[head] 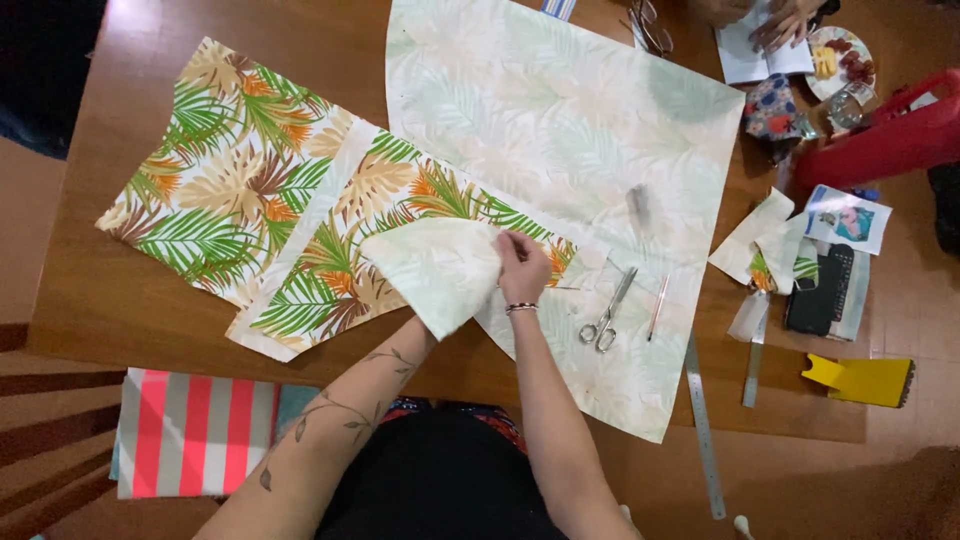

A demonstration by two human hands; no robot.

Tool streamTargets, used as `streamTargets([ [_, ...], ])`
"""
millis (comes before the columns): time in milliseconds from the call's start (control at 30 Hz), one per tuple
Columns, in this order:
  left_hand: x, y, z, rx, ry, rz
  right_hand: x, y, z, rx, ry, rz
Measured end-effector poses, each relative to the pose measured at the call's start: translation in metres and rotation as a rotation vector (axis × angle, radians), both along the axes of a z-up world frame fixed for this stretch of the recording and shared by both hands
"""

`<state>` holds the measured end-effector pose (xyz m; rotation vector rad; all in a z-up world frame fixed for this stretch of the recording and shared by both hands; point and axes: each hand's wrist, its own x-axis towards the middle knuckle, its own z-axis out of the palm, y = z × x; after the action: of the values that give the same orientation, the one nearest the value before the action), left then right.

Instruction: Cutting out pattern pieces from a tropical print fabric using a rotary cutter and scissors on a cutting table.

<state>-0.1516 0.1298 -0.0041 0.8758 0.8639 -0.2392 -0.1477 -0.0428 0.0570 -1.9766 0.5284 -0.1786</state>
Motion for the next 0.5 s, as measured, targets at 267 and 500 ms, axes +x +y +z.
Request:
streamTargets([
  [267, 0.008, 0.033, -0.044, 0.343, 0.282, 0.112, -0.005, -0.070, -0.007, 0.716, 0.204, -0.056],
  [500, 0.007, -0.017, 0.133, 0.551, -0.574, -0.610, 0.022, -0.058, -0.035, 0.879, 0.118, -0.050],
])
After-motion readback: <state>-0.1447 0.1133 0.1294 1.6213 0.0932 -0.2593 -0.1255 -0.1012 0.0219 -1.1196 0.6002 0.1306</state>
